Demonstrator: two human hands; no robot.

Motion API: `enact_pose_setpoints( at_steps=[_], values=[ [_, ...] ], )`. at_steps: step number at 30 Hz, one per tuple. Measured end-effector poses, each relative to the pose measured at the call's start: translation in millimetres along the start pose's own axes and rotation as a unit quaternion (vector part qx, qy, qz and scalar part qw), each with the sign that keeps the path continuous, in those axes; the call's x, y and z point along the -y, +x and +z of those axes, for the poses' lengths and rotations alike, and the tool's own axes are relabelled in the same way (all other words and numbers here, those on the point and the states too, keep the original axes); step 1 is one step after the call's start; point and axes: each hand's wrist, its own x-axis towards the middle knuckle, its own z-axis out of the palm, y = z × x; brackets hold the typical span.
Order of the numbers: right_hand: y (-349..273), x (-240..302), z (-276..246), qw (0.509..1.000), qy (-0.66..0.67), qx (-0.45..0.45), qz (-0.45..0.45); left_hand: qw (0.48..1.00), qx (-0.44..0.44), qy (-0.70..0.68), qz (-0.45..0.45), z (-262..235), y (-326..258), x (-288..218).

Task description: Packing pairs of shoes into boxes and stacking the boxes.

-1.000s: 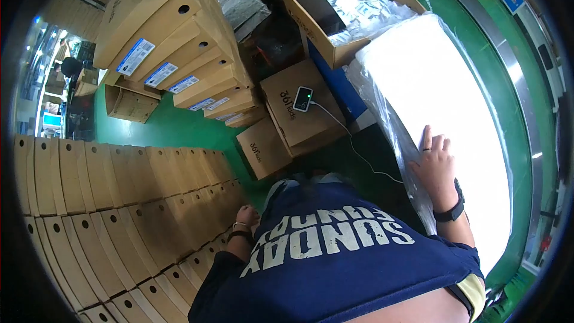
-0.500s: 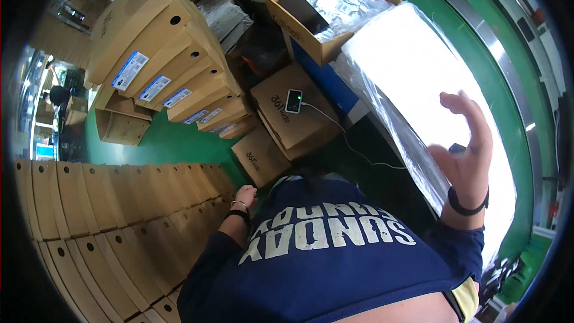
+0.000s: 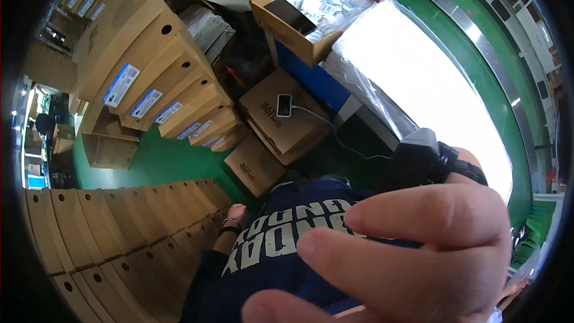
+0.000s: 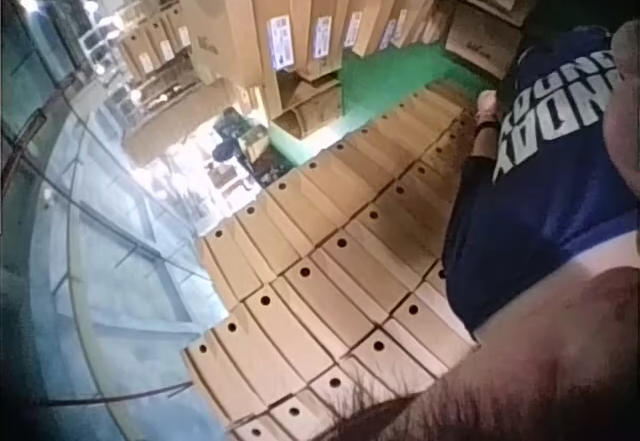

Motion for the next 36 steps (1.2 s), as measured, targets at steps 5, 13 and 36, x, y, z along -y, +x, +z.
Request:
enact_pose_setpoints(
  at_steps=[5,13,36],
  values=[
    [-12,-22,-10,0.988,0.051,0.139,-0.050,0.999,-0.036,0.006,-0.011,-1,-38,5],
    [16,-42,49,0.993,0.003,0.119,0.006,0.971,0.036,0.202,0.125,17,-53,-46],
    [-252,4,189,0.593,0.392,0.212,0.671,0.876,0.203,0.398,0.179,11,-205,-107]
  ],
)
